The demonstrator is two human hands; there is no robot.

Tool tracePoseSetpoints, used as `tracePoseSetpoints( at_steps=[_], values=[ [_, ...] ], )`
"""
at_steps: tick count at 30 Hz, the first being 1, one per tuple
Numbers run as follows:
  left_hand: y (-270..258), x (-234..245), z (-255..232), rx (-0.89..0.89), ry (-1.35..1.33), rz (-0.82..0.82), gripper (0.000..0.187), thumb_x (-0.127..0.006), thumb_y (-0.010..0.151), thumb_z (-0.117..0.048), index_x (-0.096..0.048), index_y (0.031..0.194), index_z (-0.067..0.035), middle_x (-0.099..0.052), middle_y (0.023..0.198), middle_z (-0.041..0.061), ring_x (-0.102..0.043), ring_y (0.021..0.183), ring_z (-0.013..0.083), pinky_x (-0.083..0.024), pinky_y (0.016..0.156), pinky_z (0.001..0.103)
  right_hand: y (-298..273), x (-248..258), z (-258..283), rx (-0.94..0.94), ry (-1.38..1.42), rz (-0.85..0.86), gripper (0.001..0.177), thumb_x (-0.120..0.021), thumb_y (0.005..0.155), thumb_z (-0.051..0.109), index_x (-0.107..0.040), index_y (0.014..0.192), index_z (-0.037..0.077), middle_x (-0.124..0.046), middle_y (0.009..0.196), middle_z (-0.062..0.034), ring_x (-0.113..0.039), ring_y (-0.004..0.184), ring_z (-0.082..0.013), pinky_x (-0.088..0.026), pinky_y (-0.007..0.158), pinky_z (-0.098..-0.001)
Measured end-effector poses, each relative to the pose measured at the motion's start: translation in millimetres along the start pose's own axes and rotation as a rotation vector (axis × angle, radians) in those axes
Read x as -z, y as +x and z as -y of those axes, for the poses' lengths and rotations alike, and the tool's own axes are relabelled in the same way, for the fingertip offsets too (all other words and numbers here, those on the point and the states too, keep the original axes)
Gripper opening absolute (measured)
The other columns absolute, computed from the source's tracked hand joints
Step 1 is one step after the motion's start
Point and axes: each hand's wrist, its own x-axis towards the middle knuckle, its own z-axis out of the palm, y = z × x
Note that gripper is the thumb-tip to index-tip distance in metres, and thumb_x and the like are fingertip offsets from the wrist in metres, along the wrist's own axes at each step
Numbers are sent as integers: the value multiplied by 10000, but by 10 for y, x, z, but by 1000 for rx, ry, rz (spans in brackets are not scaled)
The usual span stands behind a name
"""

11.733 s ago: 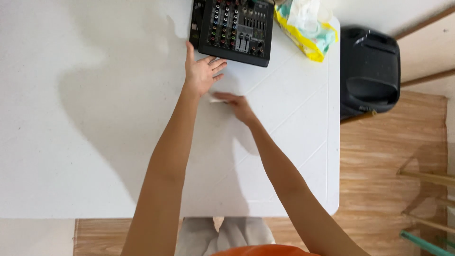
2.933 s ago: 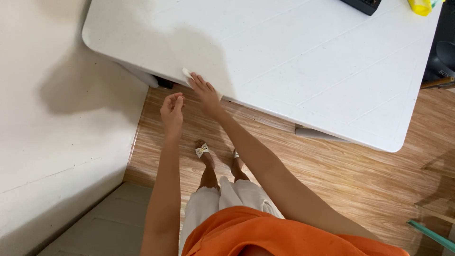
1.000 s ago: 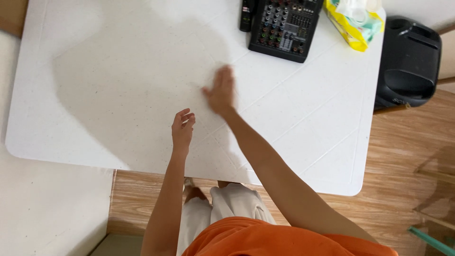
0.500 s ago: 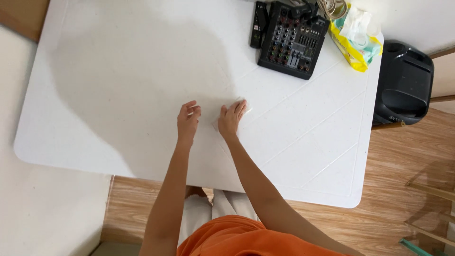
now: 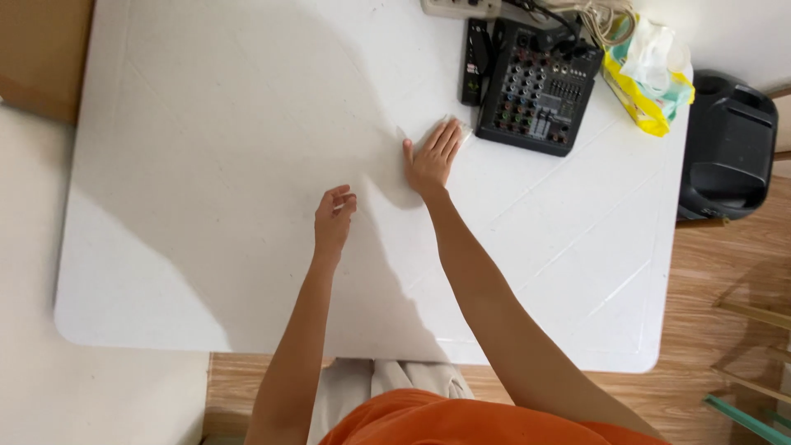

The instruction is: Coiling a USB cable, storing it in a drawer, and cleaning a table surface with wet wipes.

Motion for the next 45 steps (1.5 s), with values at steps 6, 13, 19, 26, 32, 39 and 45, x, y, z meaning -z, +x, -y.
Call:
tracePoseSetpoints(
  at_steps=[6,13,19,26,32,39,45],
  values=[
    [80,230,-233,69,75,-53,363,-658,971,-306,-634,1295,-143,-685,1126,-15,-625,928,86,-511,766,264,265,55,816,102,-14,106,1016,-335,1021,625,29,1600,-126,89,1681,-321,81,1577,-420,14,1294,-466],
    [294,257,-342,25,4,-88,341,-657,964,-261,-642,1278,-129,-684,1116,-21,-615,928,88,-495,765,271,-309,12,859,402,-44,234,886,-340,1072,592,-25,1604,-43,67,1701,-247,54,1589,-378,-44,1288,-498],
    [729,-164,-228,-46,-60,-18,322,-669,976,-264,-652,1266,-124,-688,1075,-6,-640,932,88,-512,781,269,-341,23,487,261,126,287,900,-375,1010,546,-101,1615,-60,7,1719,-216,-6,1601,-368,-129,1279,-510],
    [889,-435,-462,-8,-11,34,326,-654,979,-282,-661,1257,-112,-686,1077,-6,-637,923,110,-511,782,271,512,-59,-55,54,90,104,878,-255,1078,587,-80,1590,-104,44,1685,-300,25,1578,-455,-77,1281,-546],
    [1066,-424,-533,45,44,-1,311,-642,971,-274,-678,1243,-128,-705,1087,-7,-651,945,105,-530,803,277,1149,-109,-37,35,-12,15,897,-182,1094,596,26,1595,-117,116,1676,-299,81,1567,-456,-27,1280,-545],
    [1947,-1238,-275,-327,262,125,269,-674,953,-182,-681,1208,-96,-767,1040,99,-742,951,197,-587,859,327,764,69,-57,103,-108,140,894,-283,1069,561,51,1590,-85,96,1688,-281,75,1575,-415,-27,1286,-508],
    [2443,-2454,-833,-607,578,332,475,-613,1009,-138,-536,1474,-195,-596,1304,232,-591,1231,401,-483,1040,474,379,-156,-161,134,-267,172,871,-456,1054,446,-37,1614,-75,45,1667,-327,76,1553,-474,-41,1259,-539]
  ],
)
